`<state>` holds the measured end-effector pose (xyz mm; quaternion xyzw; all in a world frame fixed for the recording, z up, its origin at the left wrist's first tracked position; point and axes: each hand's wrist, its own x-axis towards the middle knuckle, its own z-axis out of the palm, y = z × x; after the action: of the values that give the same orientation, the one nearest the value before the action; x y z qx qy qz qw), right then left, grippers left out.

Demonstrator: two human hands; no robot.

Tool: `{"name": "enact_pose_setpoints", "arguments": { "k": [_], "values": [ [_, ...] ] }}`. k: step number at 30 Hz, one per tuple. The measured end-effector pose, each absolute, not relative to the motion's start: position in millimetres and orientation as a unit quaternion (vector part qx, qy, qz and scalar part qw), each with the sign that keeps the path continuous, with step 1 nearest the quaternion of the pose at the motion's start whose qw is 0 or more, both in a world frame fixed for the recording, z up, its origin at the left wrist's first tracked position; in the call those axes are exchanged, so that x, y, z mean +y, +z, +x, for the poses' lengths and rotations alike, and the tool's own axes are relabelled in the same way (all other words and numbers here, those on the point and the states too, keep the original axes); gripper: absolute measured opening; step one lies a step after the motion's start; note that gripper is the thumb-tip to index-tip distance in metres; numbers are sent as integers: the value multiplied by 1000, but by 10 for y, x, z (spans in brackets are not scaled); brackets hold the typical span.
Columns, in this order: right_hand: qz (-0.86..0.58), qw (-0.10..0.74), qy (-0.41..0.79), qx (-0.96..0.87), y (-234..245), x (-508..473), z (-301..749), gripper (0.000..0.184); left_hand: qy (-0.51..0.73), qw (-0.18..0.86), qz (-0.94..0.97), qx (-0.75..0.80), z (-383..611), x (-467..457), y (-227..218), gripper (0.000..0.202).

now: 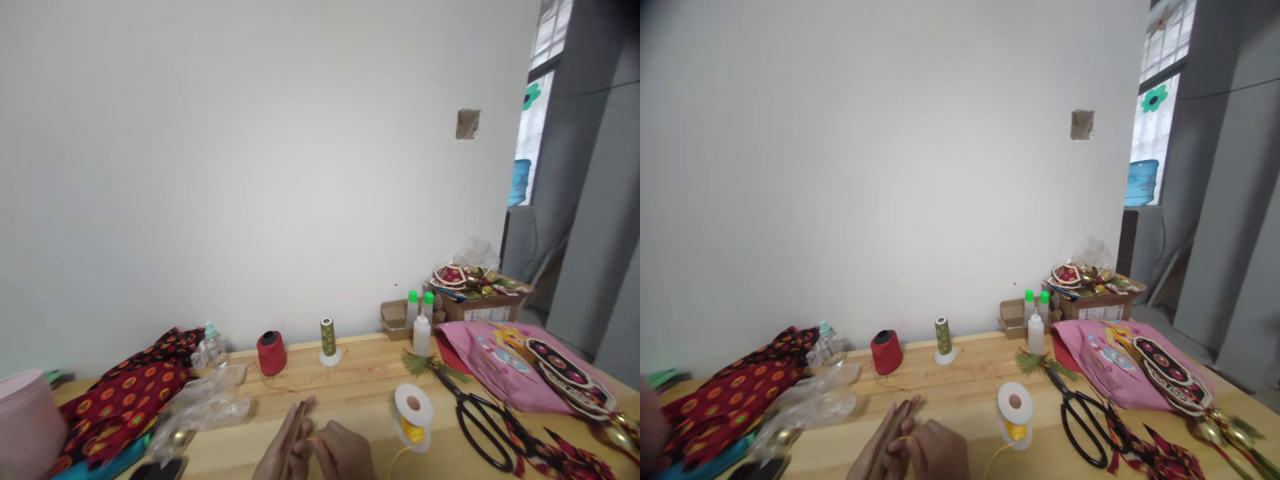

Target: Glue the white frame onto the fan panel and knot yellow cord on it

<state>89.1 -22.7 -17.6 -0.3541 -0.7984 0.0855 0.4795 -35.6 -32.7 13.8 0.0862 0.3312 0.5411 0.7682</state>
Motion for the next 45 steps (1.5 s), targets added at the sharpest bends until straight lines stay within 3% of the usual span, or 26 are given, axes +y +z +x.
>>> {"name": "enact_pose_setpoints", "arguments": {
  "k": [3, 7, 10, 17, 34, 41, 45],
  "values": [
    [-340, 463, 40, -818, -235, -227, 867, 32, 534, 769, 112, 334, -363, -345, 137, 34],
    [-349, 420, -75, -834, -309, -209, 832, 35, 567, 675, 191, 431, -352, -362, 129, 26],
    [-377, 391, -96, -834, -297, -209, 836, 35, 576, 617, 225, 487, -374, -341, 87, 25],
    [-391, 386, -59, -833, -240, -237, 867, 34, 585, 559, 317, 494, -433, -273, 20, 31],
    [-386, 388, -25, -837, -230, -255, 845, 32, 570, 568, 324, 498, -365, -226, 59, 35],
    [-400, 427, 95, -805, -150, -279, 879, 7, 580, 539, 345, 504, -348, -198, 65, 37],
    [-407, 453, 144, -780, -88, -286, 881, 18, 586, 537, 341, 503, -348, -191, 51, 39]
  ]
}}
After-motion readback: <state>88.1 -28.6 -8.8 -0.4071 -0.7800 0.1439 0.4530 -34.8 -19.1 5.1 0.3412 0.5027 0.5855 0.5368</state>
